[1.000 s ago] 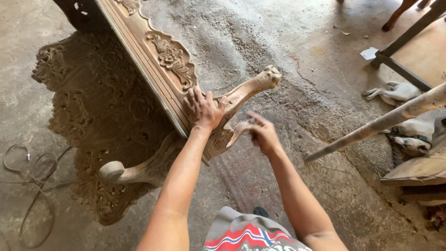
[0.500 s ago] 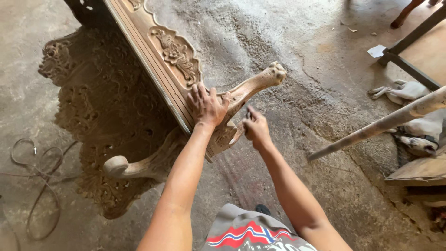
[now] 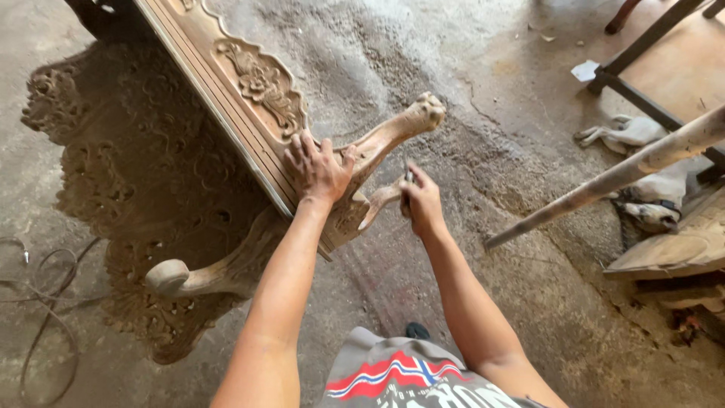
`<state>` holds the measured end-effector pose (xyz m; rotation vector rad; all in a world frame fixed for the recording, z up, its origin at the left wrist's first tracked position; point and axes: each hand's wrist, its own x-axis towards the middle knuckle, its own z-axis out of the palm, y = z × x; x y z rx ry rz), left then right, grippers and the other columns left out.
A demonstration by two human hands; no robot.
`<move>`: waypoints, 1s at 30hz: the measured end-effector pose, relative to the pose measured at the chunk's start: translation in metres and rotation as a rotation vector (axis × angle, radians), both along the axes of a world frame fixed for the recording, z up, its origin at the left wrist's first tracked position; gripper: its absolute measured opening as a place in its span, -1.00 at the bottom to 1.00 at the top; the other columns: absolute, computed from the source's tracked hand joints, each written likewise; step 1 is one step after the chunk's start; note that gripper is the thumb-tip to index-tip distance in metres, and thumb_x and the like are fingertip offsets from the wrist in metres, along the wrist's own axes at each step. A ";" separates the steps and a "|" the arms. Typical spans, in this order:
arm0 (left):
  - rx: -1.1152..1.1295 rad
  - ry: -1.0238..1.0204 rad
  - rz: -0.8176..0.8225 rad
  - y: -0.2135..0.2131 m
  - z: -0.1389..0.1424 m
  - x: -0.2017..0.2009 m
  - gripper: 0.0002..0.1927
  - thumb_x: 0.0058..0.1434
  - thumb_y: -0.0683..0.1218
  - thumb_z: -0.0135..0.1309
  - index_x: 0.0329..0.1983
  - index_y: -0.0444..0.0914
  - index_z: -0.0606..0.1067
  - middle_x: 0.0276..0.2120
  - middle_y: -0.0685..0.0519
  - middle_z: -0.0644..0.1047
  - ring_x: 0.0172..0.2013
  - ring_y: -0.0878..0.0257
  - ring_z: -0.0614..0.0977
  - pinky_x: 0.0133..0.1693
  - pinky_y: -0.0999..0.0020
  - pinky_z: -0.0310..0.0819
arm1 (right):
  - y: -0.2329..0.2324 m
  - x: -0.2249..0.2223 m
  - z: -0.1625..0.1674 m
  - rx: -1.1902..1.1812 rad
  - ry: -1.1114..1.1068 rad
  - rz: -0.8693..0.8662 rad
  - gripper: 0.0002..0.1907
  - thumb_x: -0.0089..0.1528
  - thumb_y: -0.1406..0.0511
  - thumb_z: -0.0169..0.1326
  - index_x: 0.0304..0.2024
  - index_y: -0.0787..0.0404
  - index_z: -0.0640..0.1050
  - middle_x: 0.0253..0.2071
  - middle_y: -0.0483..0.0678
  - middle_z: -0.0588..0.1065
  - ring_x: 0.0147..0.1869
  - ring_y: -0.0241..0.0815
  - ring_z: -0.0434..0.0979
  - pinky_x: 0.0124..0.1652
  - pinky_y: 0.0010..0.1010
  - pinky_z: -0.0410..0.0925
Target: The person sands the carved edges and legs of an ornate wooden chair frame, rubbing a small abrasive block along the carved rail and then working a small tool over the leg and scroll details, steadying the frame with the other hand.
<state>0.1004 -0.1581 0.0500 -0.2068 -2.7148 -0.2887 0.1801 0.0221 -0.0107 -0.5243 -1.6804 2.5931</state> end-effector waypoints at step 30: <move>-0.011 -0.019 0.002 0.000 -0.004 -0.003 -0.33 0.36 0.40 -0.12 0.04 -0.27 0.52 0.31 -0.34 0.28 0.39 -0.26 0.19 0.34 -0.36 -0.01 | 0.001 0.006 -0.004 0.054 0.019 0.038 -0.29 0.20 0.42 0.08 0.44 0.19 0.32 -0.54 -0.18 0.41 -0.65 -0.43 0.26 -0.67 -0.56 0.16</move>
